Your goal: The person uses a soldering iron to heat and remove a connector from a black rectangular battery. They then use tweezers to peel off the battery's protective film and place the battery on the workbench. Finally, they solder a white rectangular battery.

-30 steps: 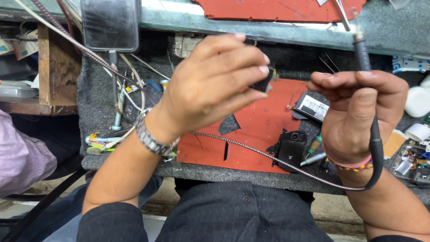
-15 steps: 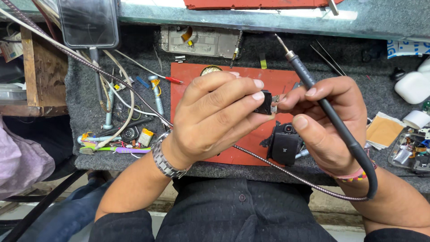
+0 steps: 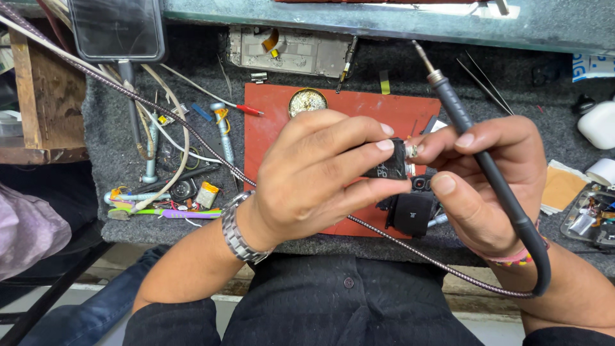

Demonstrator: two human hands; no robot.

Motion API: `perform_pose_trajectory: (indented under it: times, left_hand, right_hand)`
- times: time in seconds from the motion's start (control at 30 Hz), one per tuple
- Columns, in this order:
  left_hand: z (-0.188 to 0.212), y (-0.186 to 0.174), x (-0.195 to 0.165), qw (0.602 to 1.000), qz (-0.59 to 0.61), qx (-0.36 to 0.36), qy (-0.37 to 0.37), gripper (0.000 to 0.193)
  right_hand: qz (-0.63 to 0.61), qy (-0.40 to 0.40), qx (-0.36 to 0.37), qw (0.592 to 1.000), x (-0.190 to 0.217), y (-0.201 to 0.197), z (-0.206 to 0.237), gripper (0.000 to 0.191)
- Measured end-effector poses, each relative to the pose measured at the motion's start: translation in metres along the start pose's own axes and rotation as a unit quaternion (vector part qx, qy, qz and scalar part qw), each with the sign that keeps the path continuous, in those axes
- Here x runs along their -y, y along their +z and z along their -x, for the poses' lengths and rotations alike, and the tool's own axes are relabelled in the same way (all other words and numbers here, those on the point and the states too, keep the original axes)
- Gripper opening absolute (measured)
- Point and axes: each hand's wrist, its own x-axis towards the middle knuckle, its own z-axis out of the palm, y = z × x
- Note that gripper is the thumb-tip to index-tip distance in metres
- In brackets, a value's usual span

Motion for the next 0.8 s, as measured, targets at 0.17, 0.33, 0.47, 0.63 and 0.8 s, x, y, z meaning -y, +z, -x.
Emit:
perform_pose_trajectory:
  times: [0.17,0.33,0.47,0.63,0.8]
  left_hand:
    - [0.008,0.006,0.006,0.911,0.328,0.007,-0.248,0.043]
    - [0.018,0.017,0.024,0.611,0.630,0.042,-0.478,0.031]
    - [0.024,0.023,0.028,0.524,0.695,0.052,-0.489,0.029]
    - [0.024,0.026,0.028,0.526,0.679,0.070,-0.507,0.031]
    - [0.023,0.030,0.028,0.512,0.687,0.079,-0.510,0.032]
  right_hand:
    - [0.113,-0.060,-0.009,0.992,-0.001,0.000,-0.002,0.036]
    - [0.196,-0.109,-0.022,0.974,-0.006,-0.006,-0.005,0.041]
    - [0.180,-0.097,-0.022,0.979,-0.009,-0.008,-0.010,0.043]
    - [0.134,-0.050,-0.018,0.990,-0.005,-0.005,-0.013,0.044]
    - [0.103,-0.028,-0.010,0.994,-0.004,-0.003,-0.017,0.043]
